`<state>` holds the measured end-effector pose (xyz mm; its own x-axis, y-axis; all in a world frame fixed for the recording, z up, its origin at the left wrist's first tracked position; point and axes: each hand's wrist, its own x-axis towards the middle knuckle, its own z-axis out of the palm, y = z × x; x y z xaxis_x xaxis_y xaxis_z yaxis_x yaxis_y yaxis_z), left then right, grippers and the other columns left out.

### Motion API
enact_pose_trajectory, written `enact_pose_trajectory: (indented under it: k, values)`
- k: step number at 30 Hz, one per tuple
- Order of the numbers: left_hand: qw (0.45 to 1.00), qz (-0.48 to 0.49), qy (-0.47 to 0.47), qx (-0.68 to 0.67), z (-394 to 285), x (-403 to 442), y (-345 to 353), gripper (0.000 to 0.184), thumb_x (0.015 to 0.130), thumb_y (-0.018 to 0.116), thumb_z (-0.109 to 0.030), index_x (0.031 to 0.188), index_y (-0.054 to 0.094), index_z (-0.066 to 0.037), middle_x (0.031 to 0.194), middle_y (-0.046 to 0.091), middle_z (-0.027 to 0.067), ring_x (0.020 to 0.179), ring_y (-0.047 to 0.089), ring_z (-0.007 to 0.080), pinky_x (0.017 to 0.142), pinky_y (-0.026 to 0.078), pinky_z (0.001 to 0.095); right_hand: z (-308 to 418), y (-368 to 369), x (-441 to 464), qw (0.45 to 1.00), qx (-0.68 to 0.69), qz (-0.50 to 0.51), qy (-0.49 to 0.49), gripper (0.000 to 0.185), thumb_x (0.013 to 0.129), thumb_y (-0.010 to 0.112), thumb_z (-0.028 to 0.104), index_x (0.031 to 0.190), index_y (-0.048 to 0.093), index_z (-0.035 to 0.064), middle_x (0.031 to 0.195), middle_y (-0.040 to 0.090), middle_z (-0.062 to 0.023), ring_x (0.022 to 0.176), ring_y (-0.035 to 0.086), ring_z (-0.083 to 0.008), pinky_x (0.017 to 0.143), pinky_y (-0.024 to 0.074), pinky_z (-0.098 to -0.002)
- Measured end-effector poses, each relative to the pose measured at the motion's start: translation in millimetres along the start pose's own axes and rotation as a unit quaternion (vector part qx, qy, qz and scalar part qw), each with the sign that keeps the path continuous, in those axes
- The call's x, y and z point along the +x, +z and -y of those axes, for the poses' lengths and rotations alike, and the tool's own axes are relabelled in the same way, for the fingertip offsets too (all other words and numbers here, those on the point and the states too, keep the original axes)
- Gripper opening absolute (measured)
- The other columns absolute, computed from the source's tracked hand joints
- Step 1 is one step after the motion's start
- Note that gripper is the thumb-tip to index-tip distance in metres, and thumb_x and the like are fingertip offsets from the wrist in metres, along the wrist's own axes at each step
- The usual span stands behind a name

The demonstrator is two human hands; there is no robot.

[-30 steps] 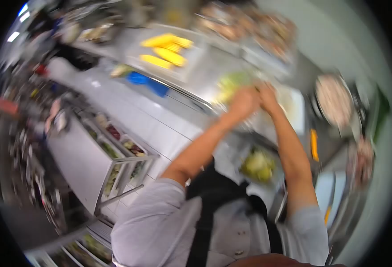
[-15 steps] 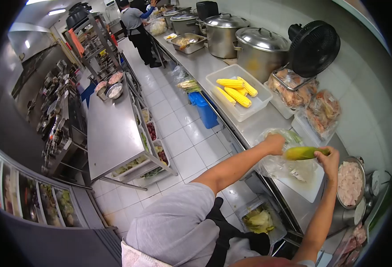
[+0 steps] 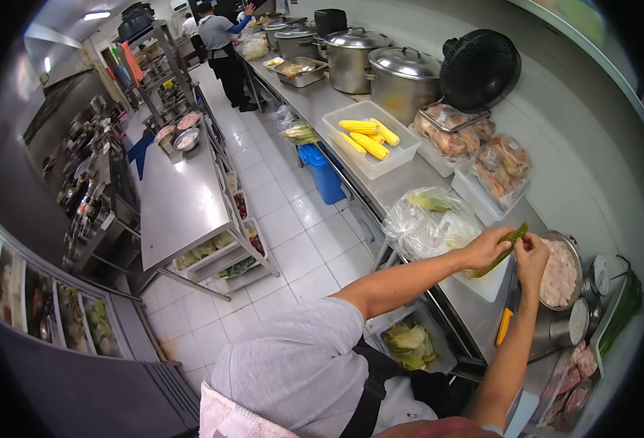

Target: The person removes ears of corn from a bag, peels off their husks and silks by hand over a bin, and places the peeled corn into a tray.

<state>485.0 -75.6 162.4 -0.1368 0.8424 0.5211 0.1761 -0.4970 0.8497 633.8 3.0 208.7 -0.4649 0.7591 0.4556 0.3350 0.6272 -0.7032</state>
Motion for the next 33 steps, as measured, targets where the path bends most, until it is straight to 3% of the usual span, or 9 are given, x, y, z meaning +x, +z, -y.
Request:
enact_pose_trajectory:
  k: [6, 11, 14, 18, 22, 26, 29, 30, 33]
  values:
    - [0.999, -0.021, 0.012, -0.024, 83.8, -22.5, 59.9, 0.041, 0.094, 0.051, -0.005, 0.135, 0.052, 0.001, 0.123, 0.064, 0.019, 0.118, 0.06, 0.0291, 0.102, 0.046, 0.0382, -38.7, 9.9, -42.4, 0.998, 0.027, -0.04, 0.033, 0.024, 0.079, 0.073, 0.018, 0.089, 0.07, -0.0025, 0.076, 0.068, -0.0109, 0.069, 0.062, -0.0165, 0.065, 0.0499, -0.033]
    - [0.999, -0.028, -0.018, 0.011, 57.2, -31.0, 63.6, 0.033, 0.098, 0.048, -0.011, 0.127, 0.056, 0.003, 0.121, 0.064, 0.0205, 0.114, 0.061, 0.0306, 0.101, 0.046, 0.0395, -35.0, 9.1, -46.5, 0.984, -0.105, -0.075, 0.125, 0.035, 0.074, 0.07, 0.035, 0.079, 0.069, 0.0003, 0.071, 0.066, -0.019, 0.063, 0.065, -0.0313, 0.06, 0.0488, -0.0415]
    - [0.996, -0.038, -0.065, -0.043, 52.6, -34.5, 67.2, 0.032, 0.097, 0.055, -0.006, 0.127, 0.055, 0.002, 0.109, 0.066, 0.0134, 0.104, 0.063, 0.022, 0.093, 0.049, 0.0334, -48.7, 11.5, -47.6, 0.98, -0.081, -0.123, 0.137, 0.028, 0.071, 0.073, 0.029, 0.078, 0.07, 0.002, 0.067, 0.069, -0.0132, 0.06, 0.067, -0.0236, 0.06, 0.0524, -0.0349]
    - [0.992, -0.027, -0.084, -0.085, 44.0, -35.0, 65.8, 0.035, 0.101, 0.053, -0.015, 0.13, 0.051, 0.004, 0.109, 0.066, 0.0122, 0.102, 0.062, 0.021, 0.092, 0.048, 0.0321, -66.8, 11.2, -50.3, 0.942, 0.223, -0.103, 0.229, 0.017, 0.077, 0.071, 0.013, 0.079, 0.07, -0.0033, 0.067, 0.069, -0.0073, 0.061, 0.066, -0.0118, 0.058, 0.0519, -0.0267]
    - [0.992, -0.082, -0.062, -0.066, 47.0, -21.2, 70.3, 0.044, 0.104, 0.051, -0.032, 0.13, 0.055, 0.003, 0.102, 0.068, 0.0093, 0.094, 0.061, 0.0177, 0.086, 0.049, 0.0323, -66.2, 17.6, -52.8, 0.984, 0.089, -0.085, 0.13, 0.026, 0.08, 0.071, 0.023, 0.089, 0.073, -0.0013, 0.07, 0.071, -0.011, 0.064, 0.068, -0.0155, 0.061, 0.053, -0.0318]
    - [0.986, -0.081, -0.14, -0.032, 48.6, -17.6, 72.3, 0.042, 0.105, 0.049, -0.033, 0.113, 0.066, 0.004, 0.088, 0.069, 0.0075, 0.08, 0.06, 0.0152, 0.076, 0.05, 0.032, -46.5, 27.7, -65.6, 0.969, -0.032, -0.195, 0.147, 0.023, 0.081, 0.072, 0.021, 0.081, 0.07, -0.0019, 0.064, 0.067, -0.0097, 0.06, 0.064, -0.0149, 0.059, 0.0501, -0.0325]
    - [0.972, -0.153, -0.144, -0.106, 58.8, -18.2, 91.4, 0.044, 0.106, 0.047, -0.033, 0.103, 0.07, 0.004, 0.083, 0.069, 0.0064, 0.075, 0.059, 0.0128, 0.071, 0.049, 0.0307, -106.2, 57.4, -73.5, 0.894, 0.245, -0.317, 0.202, 0.02, 0.083, 0.069, 0.015, 0.075, 0.066, -0.0025, 0.064, 0.066, -0.0058, 0.057, 0.06, -0.013, 0.056, 0.0481, -0.0316]
    - [0.965, -0.166, -0.148, -0.142, 65.1, -14.0, 95.6, 0.044, 0.107, 0.046, -0.032, 0.102, 0.071, 0.004, 0.083, 0.069, 0.0062, 0.075, 0.059, 0.0122, 0.071, 0.049, 0.03, -103.9, 55.9, -75.7, 0.858, 0.35, -0.291, 0.236, 0.015, 0.092, 0.064, 0.011, 0.081, 0.066, 0.0001, 0.082, 0.069, -0.0055, 0.069, 0.063, -0.0127, 0.066, 0.0516, -0.029]
    - [0.956, -0.139, -0.178, -0.188, 66.4, -7.6, 97.1, 0.043, 0.108, 0.042, -0.028, 0.109, 0.068, 0.005, 0.094, 0.069, 0.0088, 0.08, 0.061, 0.0131, 0.075, 0.05, 0.0283, -73.6, 54.7, -74.8, 0.774, 0.51, -0.322, 0.192, 0.015, 0.094, 0.063, 0.01, 0.083, 0.067, 0.0006, 0.087, 0.07, -0.0059, 0.077, 0.063, -0.0109, 0.071, 0.0507, -0.027]
